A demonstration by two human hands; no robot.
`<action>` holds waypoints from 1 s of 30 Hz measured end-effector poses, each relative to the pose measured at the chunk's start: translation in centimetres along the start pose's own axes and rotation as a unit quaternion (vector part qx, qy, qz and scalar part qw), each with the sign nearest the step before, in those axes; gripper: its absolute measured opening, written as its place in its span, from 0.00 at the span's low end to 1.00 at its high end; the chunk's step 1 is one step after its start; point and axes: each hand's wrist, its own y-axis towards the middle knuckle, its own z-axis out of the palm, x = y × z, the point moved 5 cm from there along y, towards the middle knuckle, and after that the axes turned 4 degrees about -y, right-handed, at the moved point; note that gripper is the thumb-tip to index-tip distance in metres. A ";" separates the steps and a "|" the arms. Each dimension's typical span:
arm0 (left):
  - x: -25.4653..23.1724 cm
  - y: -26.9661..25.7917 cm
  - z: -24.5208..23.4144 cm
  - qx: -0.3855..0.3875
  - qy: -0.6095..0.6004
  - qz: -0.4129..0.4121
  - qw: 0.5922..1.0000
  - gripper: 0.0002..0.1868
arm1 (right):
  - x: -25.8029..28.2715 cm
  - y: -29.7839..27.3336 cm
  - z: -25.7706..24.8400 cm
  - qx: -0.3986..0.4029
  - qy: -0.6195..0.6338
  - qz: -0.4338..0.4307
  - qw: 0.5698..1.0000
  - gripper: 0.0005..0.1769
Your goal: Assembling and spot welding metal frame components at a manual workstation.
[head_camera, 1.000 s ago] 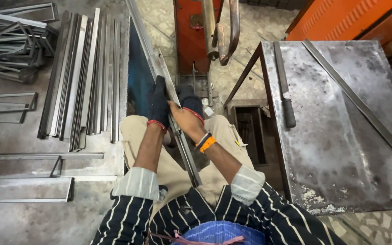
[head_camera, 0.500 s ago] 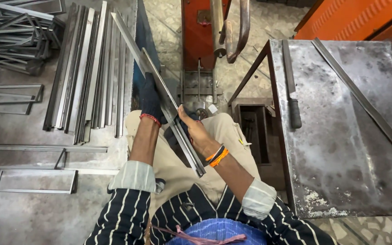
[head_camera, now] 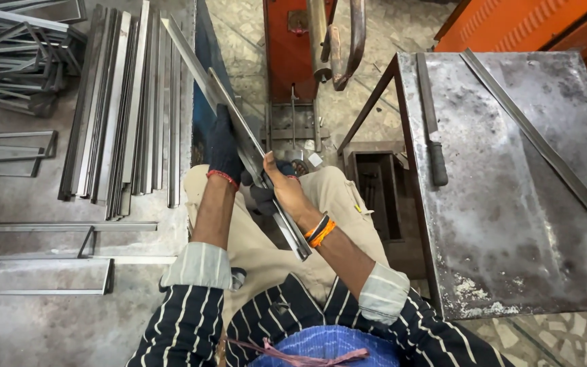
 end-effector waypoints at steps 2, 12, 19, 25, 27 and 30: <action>-0.3 -0.4 -0.4 -0.003 -0.023 0.001 1.000 0.24 | 0.2 0.1 0.3 -0.006 -0.002 -0.005 1.000 0.26; -2.9 -6.0 -17.2 -0.154 0.138 0.087 0.975 0.16 | -0.7 -2.6 3.4 0.095 -0.037 0.019 0.995 0.35; -6.7 -13.3 -38.1 -0.455 0.688 0.284 0.489 0.30 | -2.6 -2.0 3.5 0.108 -0.065 -0.001 0.992 0.37; -6.5 -16.7 -40.8 -0.438 0.786 0.114 0.422 0.35 | -2.4 -2.0 3.8 0.116 -0.071 0.003 0.991 0.37; -5.7 -17.6 -38.7 -0.395 0.773 0.064 0.493 0.26 | -2.7 -1.8 3.6 0.119 -0.069 0.001 0.991 0.37; -6.5 -19.2 -33.5 -0.394 0.752 0.059 0.525 0.22 | -2.5 -2.3 3.6 0.108 -0.079 0.017 0.991 0.37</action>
